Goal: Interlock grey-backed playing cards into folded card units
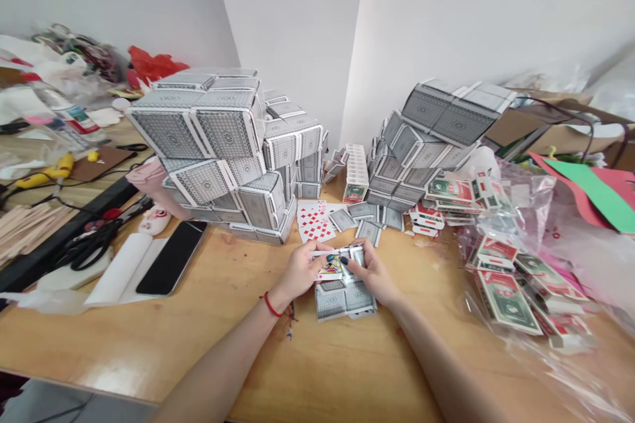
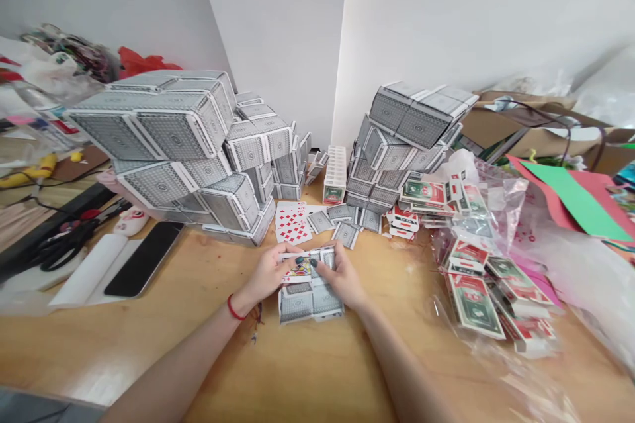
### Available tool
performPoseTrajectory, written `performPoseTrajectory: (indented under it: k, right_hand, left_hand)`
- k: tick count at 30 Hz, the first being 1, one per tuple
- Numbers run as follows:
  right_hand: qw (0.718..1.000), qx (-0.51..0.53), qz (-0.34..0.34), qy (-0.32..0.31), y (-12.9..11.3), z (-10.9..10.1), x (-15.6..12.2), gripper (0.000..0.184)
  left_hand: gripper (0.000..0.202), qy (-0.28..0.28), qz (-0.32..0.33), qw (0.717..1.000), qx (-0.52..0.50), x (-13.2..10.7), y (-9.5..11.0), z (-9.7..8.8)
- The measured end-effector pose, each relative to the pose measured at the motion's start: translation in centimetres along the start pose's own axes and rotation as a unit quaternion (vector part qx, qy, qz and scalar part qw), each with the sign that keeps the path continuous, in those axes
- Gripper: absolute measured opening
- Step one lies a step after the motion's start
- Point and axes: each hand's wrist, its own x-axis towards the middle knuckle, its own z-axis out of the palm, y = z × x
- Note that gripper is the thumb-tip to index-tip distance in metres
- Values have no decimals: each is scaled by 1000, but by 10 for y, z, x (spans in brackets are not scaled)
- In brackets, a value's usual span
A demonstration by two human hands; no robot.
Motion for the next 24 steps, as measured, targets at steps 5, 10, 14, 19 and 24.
performPoseTrajectory:
  k: [5,10,14,19,24]
  right_hand:
    - [997,-68,-22,19,1,3,0,26]
    - [993,-104,-35,34,2,3,1,27]
    - [994,-95,-24,40,0,3,3,27]
    - [1000,0,14,18,-3,0,4,33]
    - [992,97,68,-51,-2,-2,4,35]
  left_hand:
    - [19,11,44,996,71,1,-6,-1]
    - [17,20,65,990,120,1,-11,1]
    - [16,4,71,988,137,1,-8,1]
    - [36,8,78,991,112,5,-1,-6]
    - [34,-9,-34,999,36,8,-5,-16]
